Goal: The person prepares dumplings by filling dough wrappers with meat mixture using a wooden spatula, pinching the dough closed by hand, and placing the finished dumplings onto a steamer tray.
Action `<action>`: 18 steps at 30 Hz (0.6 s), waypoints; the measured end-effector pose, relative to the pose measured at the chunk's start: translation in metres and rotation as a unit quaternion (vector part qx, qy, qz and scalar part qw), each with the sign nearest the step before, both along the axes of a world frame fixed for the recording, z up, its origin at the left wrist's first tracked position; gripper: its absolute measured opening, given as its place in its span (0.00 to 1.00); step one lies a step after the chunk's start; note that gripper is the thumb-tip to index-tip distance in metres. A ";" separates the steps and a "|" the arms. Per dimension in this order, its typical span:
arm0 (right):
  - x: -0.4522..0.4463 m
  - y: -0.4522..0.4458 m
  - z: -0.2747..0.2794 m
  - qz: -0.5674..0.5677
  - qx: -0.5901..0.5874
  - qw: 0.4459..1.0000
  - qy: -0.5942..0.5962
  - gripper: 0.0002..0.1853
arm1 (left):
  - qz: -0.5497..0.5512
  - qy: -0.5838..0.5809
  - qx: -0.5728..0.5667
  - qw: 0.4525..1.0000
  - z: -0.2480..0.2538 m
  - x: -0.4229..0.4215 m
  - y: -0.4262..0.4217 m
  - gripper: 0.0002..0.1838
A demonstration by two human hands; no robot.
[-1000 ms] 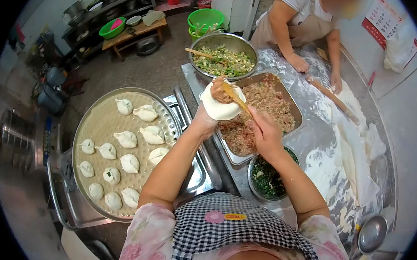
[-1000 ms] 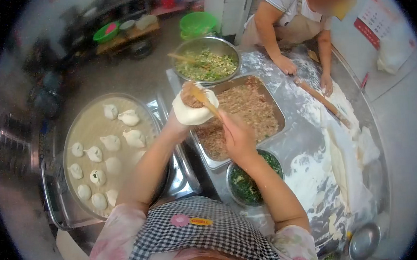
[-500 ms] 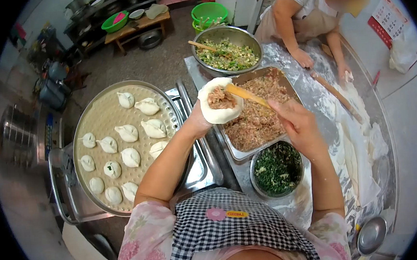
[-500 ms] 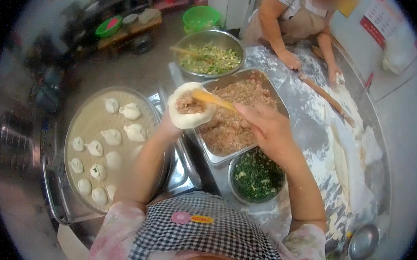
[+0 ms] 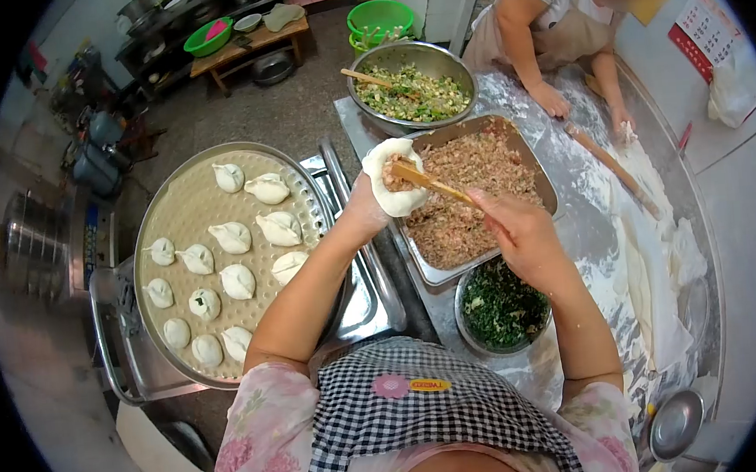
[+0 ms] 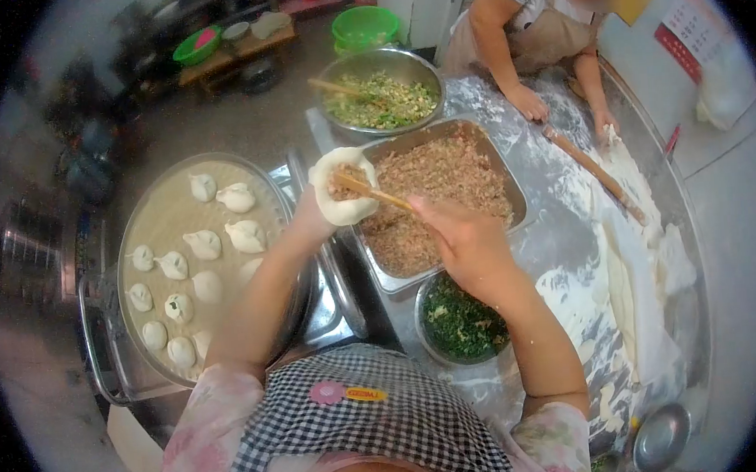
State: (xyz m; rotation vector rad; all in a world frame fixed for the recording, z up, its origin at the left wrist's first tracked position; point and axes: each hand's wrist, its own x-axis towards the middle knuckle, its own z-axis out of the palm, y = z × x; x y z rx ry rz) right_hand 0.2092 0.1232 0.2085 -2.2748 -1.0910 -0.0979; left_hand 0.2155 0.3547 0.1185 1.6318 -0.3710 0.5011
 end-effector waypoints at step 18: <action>-0.035 -0.002 -0.059 0.011 0.327 0.904 0.276 0.43 | -0.262 0.180 -0.023 0.948 0.055 -0.039 -0.071 0.25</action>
